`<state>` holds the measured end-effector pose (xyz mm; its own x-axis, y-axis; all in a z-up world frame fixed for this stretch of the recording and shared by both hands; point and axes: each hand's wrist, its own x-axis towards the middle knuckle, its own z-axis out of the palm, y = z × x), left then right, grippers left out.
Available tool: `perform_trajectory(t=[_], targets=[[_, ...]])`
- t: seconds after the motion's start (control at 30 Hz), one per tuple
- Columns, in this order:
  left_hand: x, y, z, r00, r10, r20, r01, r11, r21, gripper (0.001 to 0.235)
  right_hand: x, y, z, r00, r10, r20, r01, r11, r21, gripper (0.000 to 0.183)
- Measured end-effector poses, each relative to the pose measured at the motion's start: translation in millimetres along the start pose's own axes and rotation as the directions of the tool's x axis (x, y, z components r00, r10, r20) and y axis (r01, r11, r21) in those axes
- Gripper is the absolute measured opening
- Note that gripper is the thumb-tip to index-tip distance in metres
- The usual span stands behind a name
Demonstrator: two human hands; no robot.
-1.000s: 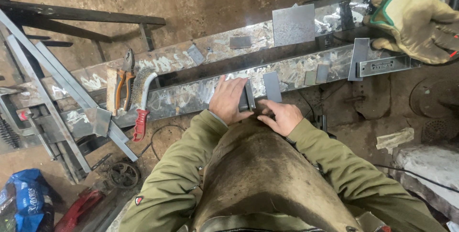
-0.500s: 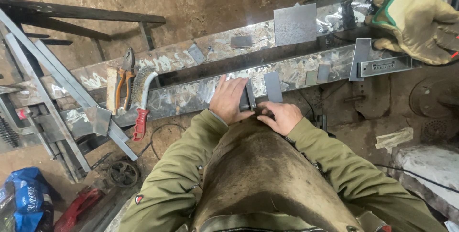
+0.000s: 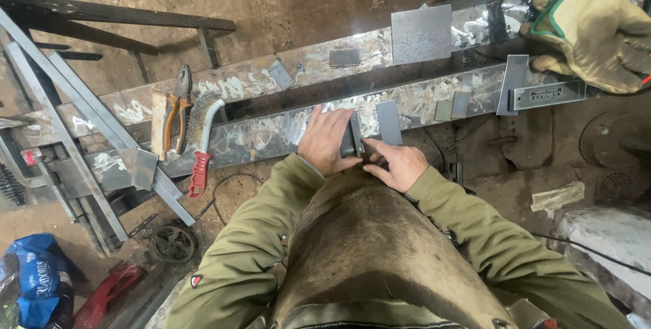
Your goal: The person picks up a small square steel plate and positions it against a steel beam on the workbench, aligning it with adjacent metal pieces. They secure the plate with a C-clamp, tighten it, then use a tape measure to check its placement and reposition the plate on the bench.
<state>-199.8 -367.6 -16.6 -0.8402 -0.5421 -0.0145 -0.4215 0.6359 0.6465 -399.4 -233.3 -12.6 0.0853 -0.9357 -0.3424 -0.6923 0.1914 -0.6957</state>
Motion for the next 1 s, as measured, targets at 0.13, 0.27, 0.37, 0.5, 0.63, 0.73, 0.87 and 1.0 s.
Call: perform_trajectory(t=[0.13, 0.27, 0.37, 0.5, 0.63, 0.73, 0.87, 1.0], targets=[[0, 1, 1, 1.000, 0.002, 0.001, -0.002, 1.000, 0.000, 0.112, 0, 0, 1, 1.000, -0.002, 0.013, 0.002, 1.000, -0.002, 0.062], [-1, 2, 1, 1.000, -0.003, -0.005, 0.003, 1.000, 0.009, 0.114, 1, -1, -2, 1.000, 0.001, 0.011, -0.001, 1.000, 0.012, 0.061], [-3, 2, 0, 1.000, -0.005, -0.007, 0.006, 1.000, 0.018, 0.117, 0, -1, -3, 1.000, -0.007, -0.003, 0.007, 1.000, 0.007, 0.061], [-2, 3, -12, 0.999, 0.019, -0.036, -0.016, 0.998, 0.060, 0.124, 7, 20, -9, 0.995, 0.098, 0.018, -0.096, 0.991, -0.089, 0.051], [-18, -16, -13, 0.985, 0.061, -0.160, -0.039, 0.990, 0.136, 0.125, 42, 52, -80, 0.973, -0.038, -0.228, -0.040, 0.943, -0.330, 0.044], [-30, -10, -39, 0.967, -0.028, -0.251, 0.065, 0.988, 0.142, 0.113, 82, 76, -127, 0.977, 0.085, -0.198, -0.182, 0.813, -0.553, 0.082], [-57, -17, -49, 0.916, -0.203, -0.346, 0.270, 0.950, 0.157, 0.086, 122, 122, -142, 0.982, -0.106, -0.156, -0.050, 0.653, -0.756, 0.123], [-80, -18, -51, 0.858, -0.329, -0.395, 0.395, 0.914, 0.096, 0.077, 132, 125, -148, 0.997, 0.066, -0.042, -0.076, 0.719, -0.691, 0.127]])
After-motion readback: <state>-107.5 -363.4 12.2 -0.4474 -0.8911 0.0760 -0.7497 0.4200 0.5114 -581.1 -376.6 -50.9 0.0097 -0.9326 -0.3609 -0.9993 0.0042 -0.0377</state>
